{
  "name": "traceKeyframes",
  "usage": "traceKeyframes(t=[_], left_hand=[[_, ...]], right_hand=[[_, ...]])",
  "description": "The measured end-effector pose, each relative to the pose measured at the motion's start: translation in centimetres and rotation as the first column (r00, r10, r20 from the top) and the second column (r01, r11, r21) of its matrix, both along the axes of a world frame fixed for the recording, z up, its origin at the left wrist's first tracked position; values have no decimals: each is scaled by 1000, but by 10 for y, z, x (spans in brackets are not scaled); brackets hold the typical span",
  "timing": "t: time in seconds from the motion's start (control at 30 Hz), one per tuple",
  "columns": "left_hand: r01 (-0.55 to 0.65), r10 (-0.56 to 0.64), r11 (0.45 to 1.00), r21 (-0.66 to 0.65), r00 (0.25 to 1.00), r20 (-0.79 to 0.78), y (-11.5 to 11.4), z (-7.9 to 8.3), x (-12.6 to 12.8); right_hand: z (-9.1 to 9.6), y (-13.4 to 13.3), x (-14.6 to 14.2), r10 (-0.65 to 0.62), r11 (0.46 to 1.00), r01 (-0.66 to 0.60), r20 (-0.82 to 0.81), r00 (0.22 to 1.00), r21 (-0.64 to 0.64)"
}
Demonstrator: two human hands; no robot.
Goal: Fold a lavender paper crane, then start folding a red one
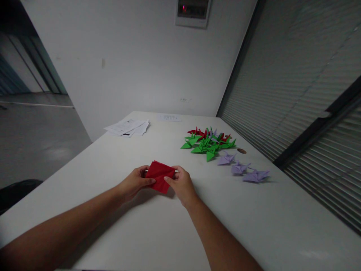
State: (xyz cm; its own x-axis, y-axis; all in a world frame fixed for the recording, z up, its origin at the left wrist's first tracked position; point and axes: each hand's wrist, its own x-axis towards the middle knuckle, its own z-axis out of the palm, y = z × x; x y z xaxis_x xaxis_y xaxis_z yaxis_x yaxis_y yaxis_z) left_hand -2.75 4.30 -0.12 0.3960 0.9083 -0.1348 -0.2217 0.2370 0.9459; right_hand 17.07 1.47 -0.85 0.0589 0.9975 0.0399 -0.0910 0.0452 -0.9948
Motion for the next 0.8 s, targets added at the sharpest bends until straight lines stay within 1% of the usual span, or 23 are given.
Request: traceKeyframes(t=[0.1,0.2,0.37,0.53,0.63,0.8], left_hand=[[-30,30,1000,2,1000,-2,0,1,-1],[-31,31,1000,-5,1000,-5,0,1,-2],[-36,36,999,-10,999,-16,0,3,-4],[-104,103,994,-28,995,-7,-2,4,-4],[-136,136,991,3,991,7,-2,5,-4],[-203,201,976,79,979,41,-2,6,-3]], right_hand=[[0,-1,0,31,999,-31,43,999,-14],[1,-2,-1,61,998,-59,36,998,-36],[2,-1,0,20,999,-20,-2,1000,-39],[1,1,2,12,1000,-12,-60,998,-3],[4,0,1,14,1000,-15,-88,996,-1],[9,-4,-1,12,999,-17,-141,990,-37]])
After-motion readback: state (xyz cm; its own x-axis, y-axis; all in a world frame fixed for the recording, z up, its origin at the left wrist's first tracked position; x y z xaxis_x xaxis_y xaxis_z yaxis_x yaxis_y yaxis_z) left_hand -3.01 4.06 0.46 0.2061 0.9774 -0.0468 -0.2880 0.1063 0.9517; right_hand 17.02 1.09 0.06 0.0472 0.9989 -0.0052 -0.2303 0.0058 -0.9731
